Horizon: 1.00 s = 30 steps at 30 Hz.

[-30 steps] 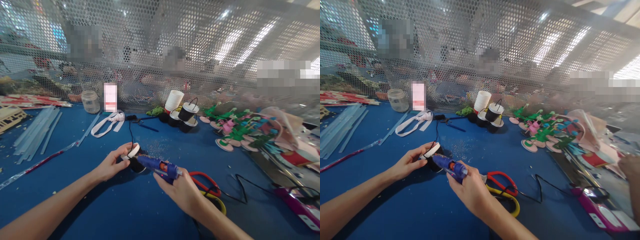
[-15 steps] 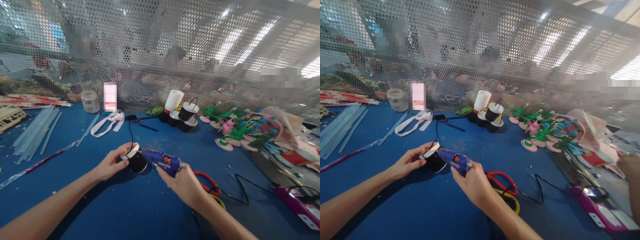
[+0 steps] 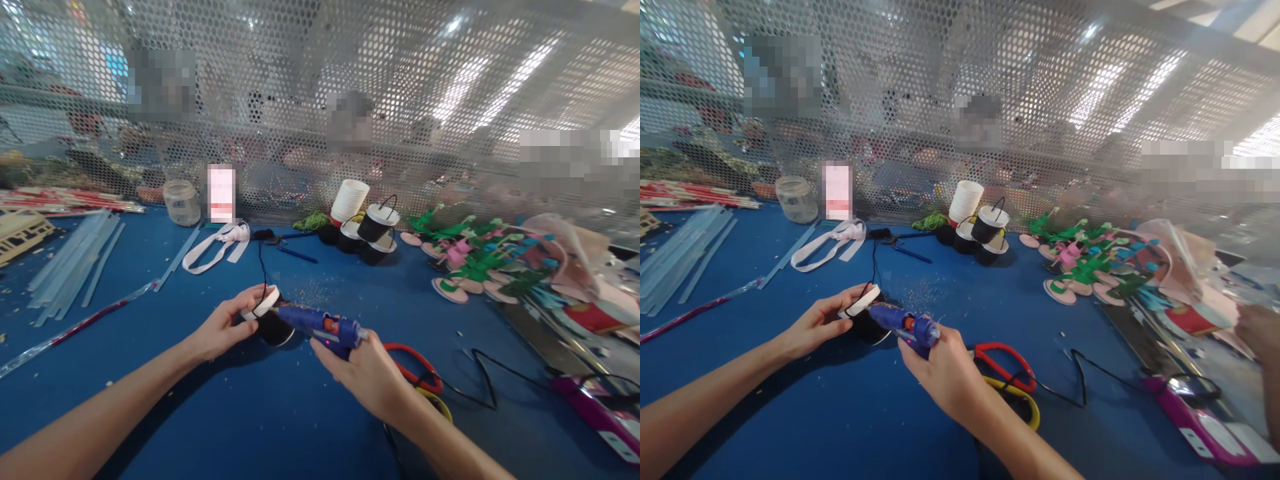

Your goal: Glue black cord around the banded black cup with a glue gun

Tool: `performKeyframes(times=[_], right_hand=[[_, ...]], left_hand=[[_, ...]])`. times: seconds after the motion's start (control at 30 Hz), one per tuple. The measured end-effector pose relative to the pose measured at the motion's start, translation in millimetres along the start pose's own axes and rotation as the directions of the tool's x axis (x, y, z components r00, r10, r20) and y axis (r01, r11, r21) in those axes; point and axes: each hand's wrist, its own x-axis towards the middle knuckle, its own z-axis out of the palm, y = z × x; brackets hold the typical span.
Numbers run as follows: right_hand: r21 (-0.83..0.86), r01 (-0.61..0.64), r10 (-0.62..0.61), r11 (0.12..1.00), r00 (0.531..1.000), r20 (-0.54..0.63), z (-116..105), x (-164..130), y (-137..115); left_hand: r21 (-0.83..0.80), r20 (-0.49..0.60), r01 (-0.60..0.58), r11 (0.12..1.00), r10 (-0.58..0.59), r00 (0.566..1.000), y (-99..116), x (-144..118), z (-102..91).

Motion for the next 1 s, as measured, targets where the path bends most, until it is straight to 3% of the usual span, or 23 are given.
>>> performKeyframes(times=[0.23,0.73,1.0], right_hand=[[-0.019,-0.019,0.019,1.000,1.000,0.015,0.7,0.1,-2.6],[0.003,-0.207,0.205,0.978,0.972,0.112,-11.0,11.8,-8.0],[0.017,-0.168,0.165,0.986,0.979,0.121,-8.6,11.4,1.9]], left_hand=[[-0.003,-0.003,0.001,1.000,-0.001,1.000,0.1,-0.6,-0.2],[-0.003,-0.001,0.010,1.000,-0.010,1.000,0.4,-0.8,-1.0],[-0.026,-0.004,0.028,0.999,-0.028,1.000,0.1,-0.5,-0.6]])
